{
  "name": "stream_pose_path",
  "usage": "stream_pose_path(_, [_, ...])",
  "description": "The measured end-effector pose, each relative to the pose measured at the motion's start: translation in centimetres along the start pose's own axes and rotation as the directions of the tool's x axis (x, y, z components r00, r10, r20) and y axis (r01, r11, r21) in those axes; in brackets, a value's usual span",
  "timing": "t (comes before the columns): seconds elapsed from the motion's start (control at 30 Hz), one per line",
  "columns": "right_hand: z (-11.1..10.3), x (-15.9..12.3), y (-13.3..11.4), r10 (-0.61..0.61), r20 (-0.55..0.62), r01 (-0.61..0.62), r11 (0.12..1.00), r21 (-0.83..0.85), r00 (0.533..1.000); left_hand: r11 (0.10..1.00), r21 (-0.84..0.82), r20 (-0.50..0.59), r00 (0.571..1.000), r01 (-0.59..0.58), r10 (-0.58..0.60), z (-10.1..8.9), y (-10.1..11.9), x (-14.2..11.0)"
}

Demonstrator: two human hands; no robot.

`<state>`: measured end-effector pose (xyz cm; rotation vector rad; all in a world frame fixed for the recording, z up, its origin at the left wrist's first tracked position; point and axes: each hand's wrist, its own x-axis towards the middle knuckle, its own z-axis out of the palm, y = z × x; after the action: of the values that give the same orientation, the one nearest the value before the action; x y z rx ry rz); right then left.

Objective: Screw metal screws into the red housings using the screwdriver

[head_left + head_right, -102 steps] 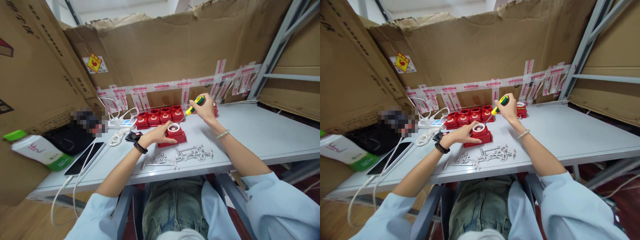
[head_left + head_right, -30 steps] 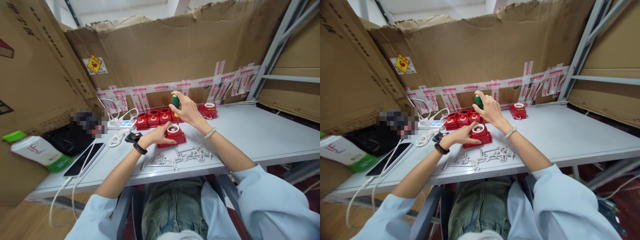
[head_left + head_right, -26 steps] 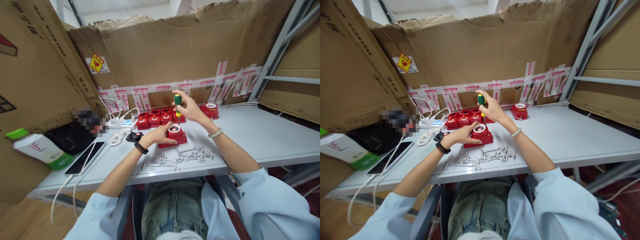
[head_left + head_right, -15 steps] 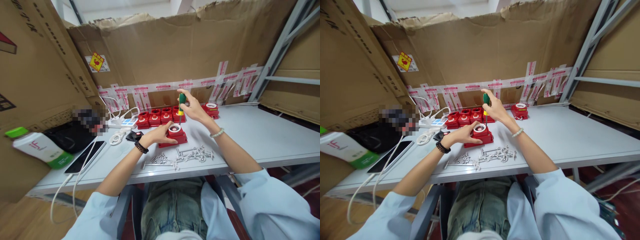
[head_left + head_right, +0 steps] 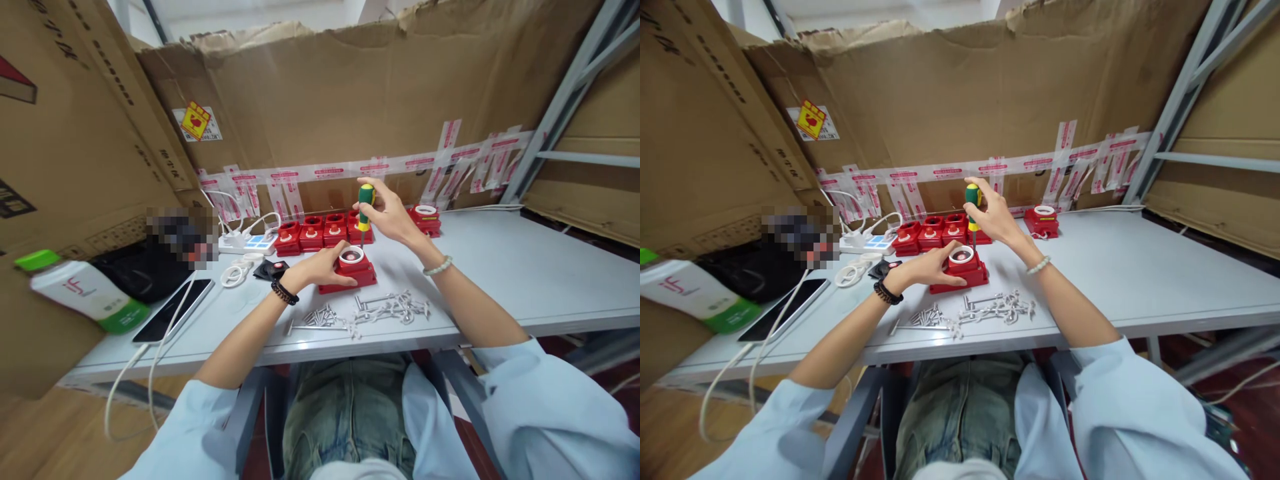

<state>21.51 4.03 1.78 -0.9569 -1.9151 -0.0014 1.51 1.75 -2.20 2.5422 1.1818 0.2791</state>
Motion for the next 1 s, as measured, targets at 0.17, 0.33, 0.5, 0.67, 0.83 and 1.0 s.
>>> stream_pose_path(0.17, [-0.2, 0.0, -0.5, 0.121, -0.101, -0.144, 0.956, -0.256, 0.987, 1.000, -0.016, -0.012, 1.000, -0.027, 0.026, 0.0, 0.0, 0.0])
stream_pose_path(0.33, [-1.0, 0.1, -0.1, 0.076, 0.052, -0.081, 0.992, 0.097, 0.996, 0.999, -0.038, -0.010, 1.000, -0.014, 0.014, 0.0, 0.0, -0.1])
stream_pose_path(0.5, [-1.3, 0.1, -0.4, 0.042, -0.008, -0.041, 0.998, 0.051, 0.999, 0.999, -0.049, -0.021, 1.000, -0.024, 0.023, 0.1, -0.1, 0.0])
stream_pose_path(0.67, [-0.5, -0.1, -1.2, 0.091, -0.130, -0.121, 0.961, -0.250, 0.987, 0.998, -0.048, -0.036, 0.999, -0.034, 0.032, 0.2, -0.3, 0.0])
stream_pose_path(0.83, [-1.0, -0.2, 0.1, 0.055, 0.047, -0.057, 0.997, 0.044, 0.997, 0.997, -0.046, -0.076, 0.995, -0.066, 0.062, 0.5, -0.4, -0.2])
stream_pose_path(1.0, [-0.8, -0.1, 0.2, 0.064, 0.015, -0.065, 0.997, 0.037, 0.998, 0.980, -0.150, -0.135, 0.985, -0.130, 0.110, 0.9, -0.8, -0.2])
